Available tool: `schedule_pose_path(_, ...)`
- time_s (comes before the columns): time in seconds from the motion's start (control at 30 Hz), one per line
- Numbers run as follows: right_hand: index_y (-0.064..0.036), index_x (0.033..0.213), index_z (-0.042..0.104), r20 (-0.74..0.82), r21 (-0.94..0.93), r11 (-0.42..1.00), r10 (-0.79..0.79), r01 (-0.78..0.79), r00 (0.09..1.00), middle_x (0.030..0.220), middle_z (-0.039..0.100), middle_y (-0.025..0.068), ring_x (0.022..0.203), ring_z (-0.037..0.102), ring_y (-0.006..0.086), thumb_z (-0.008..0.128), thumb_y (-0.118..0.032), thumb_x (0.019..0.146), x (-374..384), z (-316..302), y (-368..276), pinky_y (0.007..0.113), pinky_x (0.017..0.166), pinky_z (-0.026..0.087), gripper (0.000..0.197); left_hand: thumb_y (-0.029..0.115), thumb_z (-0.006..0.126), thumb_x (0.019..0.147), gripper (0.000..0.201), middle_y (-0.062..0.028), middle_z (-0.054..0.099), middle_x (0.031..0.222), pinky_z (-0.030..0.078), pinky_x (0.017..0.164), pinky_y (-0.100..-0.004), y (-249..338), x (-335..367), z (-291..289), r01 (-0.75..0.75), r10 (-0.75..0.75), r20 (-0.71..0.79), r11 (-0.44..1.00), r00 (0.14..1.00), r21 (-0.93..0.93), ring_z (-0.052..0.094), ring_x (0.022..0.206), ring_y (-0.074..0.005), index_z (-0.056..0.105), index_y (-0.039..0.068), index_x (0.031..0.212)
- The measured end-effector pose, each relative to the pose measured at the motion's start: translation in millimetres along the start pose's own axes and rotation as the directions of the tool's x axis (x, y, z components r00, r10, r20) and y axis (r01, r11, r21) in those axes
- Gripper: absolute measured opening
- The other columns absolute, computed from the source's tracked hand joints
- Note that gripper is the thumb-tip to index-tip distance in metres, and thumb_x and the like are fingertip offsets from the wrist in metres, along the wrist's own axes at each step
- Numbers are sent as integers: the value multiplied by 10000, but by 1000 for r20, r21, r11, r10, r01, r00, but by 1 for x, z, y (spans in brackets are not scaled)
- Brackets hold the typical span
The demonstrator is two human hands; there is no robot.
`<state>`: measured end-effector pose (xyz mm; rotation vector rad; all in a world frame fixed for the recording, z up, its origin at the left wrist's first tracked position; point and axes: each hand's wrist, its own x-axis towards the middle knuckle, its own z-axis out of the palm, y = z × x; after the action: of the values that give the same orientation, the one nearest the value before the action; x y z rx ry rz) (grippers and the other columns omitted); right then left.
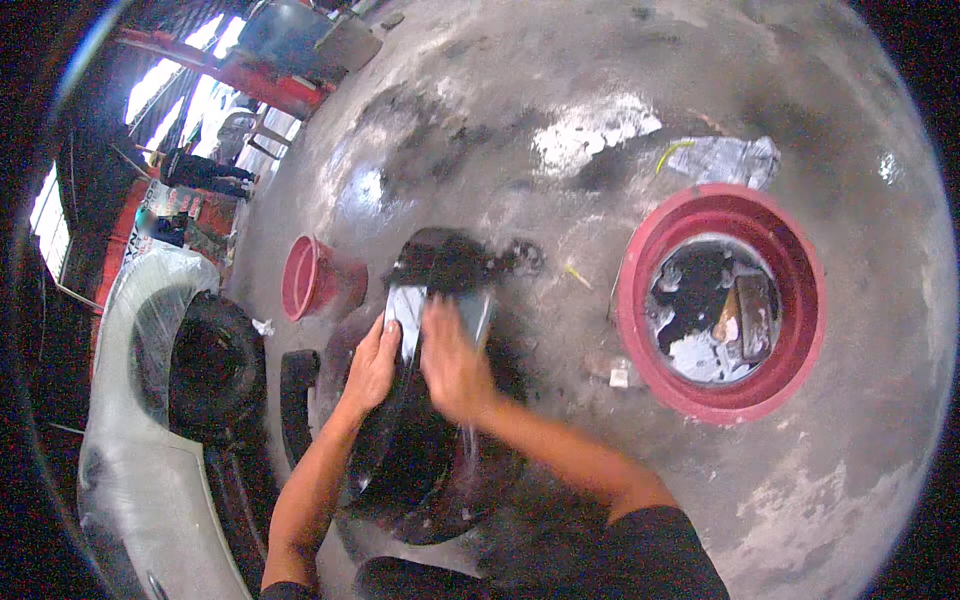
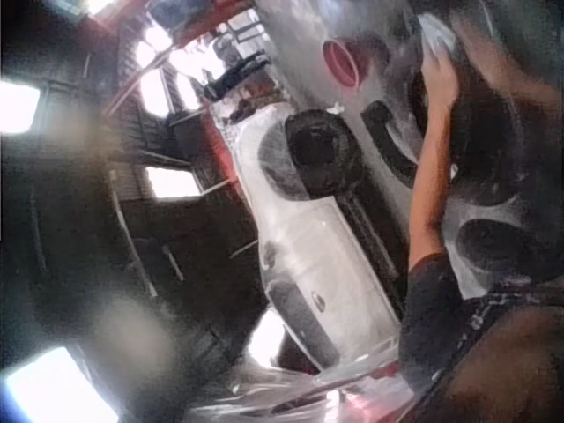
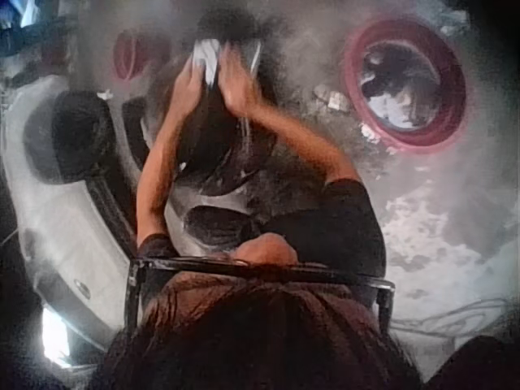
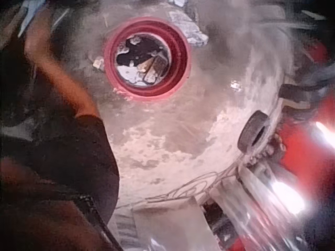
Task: The person scrubs a black curved car part with a sponge, repeatedly dipping it into a pink bucket of water. They briefly remove eyeglasses from their face and continue scrubbing the part on a tire stand.
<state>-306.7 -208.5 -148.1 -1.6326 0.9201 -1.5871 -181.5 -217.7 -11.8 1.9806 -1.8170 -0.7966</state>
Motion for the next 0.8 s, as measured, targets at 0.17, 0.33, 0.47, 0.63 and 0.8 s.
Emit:
schedule_pose_path(0.17,146,1516,359,-67,-112,978,170,-177,983,1586,381,324,1517,313,452,369,-199,1104,52,-11,6,483,1261,248,538,443,400,1102,600,-283,618,1394,406,1122,-412,3,5,6,-39,40,-13,999,999,36,566,1349,-402,451,38,1542)
schedule_pose_path(0.33,100,1541,375,16,62,998,29,-30,999,1616,330,325,1530,273,473,422,-180,1073,-30,7,-9,502,1265,219,548,448,391,1104,608,-281,620,1392,408,1121,-410,5,6,0,-24,25,-20,999,999,34,573,1341,-400,451,27,1538)
schedule_pose_path(0.47,82,1573,304,-7,95,909,408,-406,913,1635,295,318,1534,265,466,395,-201,1093,83,-24,37,498,1267,211,565,436,406,1104,598,-284,636,1366,425,1103,-407,5,5,6,-24,24,-11,999,1000,45,587,1324,-401,466,13,1523)
schedule_pose_path(0.63,87,1550,344,185,79,954,272,-290,944,1612,326,332,1523,307,451,461,-177,1079,-82,-18,-37,496,1256,252,552,411,432,1101,563,-287,657,1326,443,1081,-413,9,5,5,-55,59,-52,996,997,72,610,1290,-410,513,1,1478)
schedule_pose_path(0.8,75,1435,529,274,74,973,191,-219,943,1495,522,287,1437,479,388,474,-158,1076,-25,-141,-79,457,1208,363,432,426,552,1046,559,-274,703,1235,476,1044,-424,18,1,14,-32,40,-50,989,998,142,659,1215,-408,586,-6,1398)
